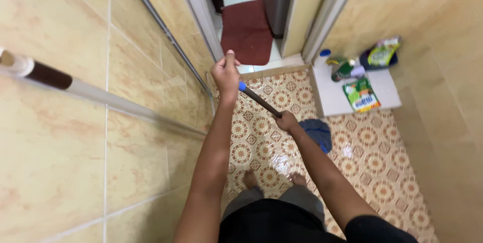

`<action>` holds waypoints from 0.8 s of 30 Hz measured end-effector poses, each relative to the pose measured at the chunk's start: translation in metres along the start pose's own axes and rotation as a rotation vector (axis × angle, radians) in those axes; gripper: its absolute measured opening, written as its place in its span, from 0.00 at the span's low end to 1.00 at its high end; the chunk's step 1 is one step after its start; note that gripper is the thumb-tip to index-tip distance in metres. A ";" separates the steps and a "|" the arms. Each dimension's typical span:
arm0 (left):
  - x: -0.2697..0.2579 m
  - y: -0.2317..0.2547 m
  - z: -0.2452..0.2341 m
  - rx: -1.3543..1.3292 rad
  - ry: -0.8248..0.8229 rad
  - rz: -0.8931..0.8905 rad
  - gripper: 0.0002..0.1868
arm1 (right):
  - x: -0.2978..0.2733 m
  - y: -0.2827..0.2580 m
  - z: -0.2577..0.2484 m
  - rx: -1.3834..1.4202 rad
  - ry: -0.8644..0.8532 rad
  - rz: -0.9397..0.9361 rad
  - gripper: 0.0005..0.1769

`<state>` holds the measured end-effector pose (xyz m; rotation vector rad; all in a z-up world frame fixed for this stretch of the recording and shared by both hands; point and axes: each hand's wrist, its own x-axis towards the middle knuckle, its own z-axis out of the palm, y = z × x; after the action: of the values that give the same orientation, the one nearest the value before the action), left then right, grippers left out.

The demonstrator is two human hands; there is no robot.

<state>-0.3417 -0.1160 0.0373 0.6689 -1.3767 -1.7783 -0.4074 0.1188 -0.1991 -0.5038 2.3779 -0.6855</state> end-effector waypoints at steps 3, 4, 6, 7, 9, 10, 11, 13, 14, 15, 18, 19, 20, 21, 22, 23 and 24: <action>0.011 -0.031 -0.010 -0.116 -0.006 -0.118 0.23 | -0.006 -0.002 0.002 -0.062 0.013 0.106 0.31; 0.012 -0.041 -0.009 -0.138 -0.036 -0.172 0.21 | -0.015 0.001 0.004 -0.085 0.088 0.129 0.29; -0.006 -0.067 -0.016 -0.147 -0.078 -0.248 0.20 | -0.048 0.014 0.021 -0.097 0.158 0.177 0.27; -0.014 -0.077 -0.009 -0.201 -0.098 -0.263 0.20 | -0.059 0.023 0.019 -0.062 0.180 0.204 0.26; -0.040 -0.092 0.006 -0.257 -0.122 -0.293 0.20 | -0.079 0.047 0.009 -0.029 0.202 0.245 0.25; -0.060 -0.097 0.014 -0.086 -0.206 -0.349 0.21 | -0.093 0.062 0.004 -0.039 0.196 0.331 0.24; -0.076 -0.100 0.021 0.091 -0.295 -0.392 0.22 | -0.102 0.073 0.001 -0.041 0.194 0.409 0.23; -0.112 -0.108 0.037 0.019 -0.376 -0.430 0.17 | -0.126 0.100 -0.009 -0.165 0.184 0.447 0.27; -0.134 -0.112 0.038 0.027 -0.387 -0.438 0.17 | -0.143 0.115 -0.012 -0.167 0.159 0.495 0.29; -0.154 -0.118 0.042 0.013 -0.445 -0.437 0.18 | -0.156 0.129 -0.018 -0.165 0.143 0.545 0.32; -0.211 -0.152 0.058 -0.090 -0.526 -0.504 0.18 | -0.196 0.171 -0.023 -0.171 0.084 0.663 0.43; -0.231 -0.166 0.060 -0.184 -0.534 -0.555 0.17 | -0.213 0.185 -0.020 -0.150 0.080 0.687 0.43; -0.257 -0.178 0.059 -0.170 -0.555 -0.574 0.17 | -0.231 0.198 -0.017 -0.133 0.094 0.701 0.46; -0.280 -0.190 0.065 -0.135 -0.541 -0.624 0.17 | -0.241 0.212 -0.024 -0.119 0.125 0.711 0.48; -0.301 -0.200 0.073 -0.099 -0.526 -0.673 0.17 | -0.250 0.223 -0.029 -0.101 0.138 0.730 0.48; -0.327 -0.209 0.078 -0.089 -0.548 -0.690 0.17 | -0.265 0.236 -0.029 -0.084 0.169 0.752 0.49; -0.352 -0.215 0.083 -0.118 -0.544 -0.692 0.17 | -0.280 0.249 -0.029 -0.067 0.201 0.774 0.51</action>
<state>-0.2645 0.2456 -0.1646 0.6722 -1.4641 -2.7244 -0.2635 0.4655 -0.1991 0.4779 2.5052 -0.3032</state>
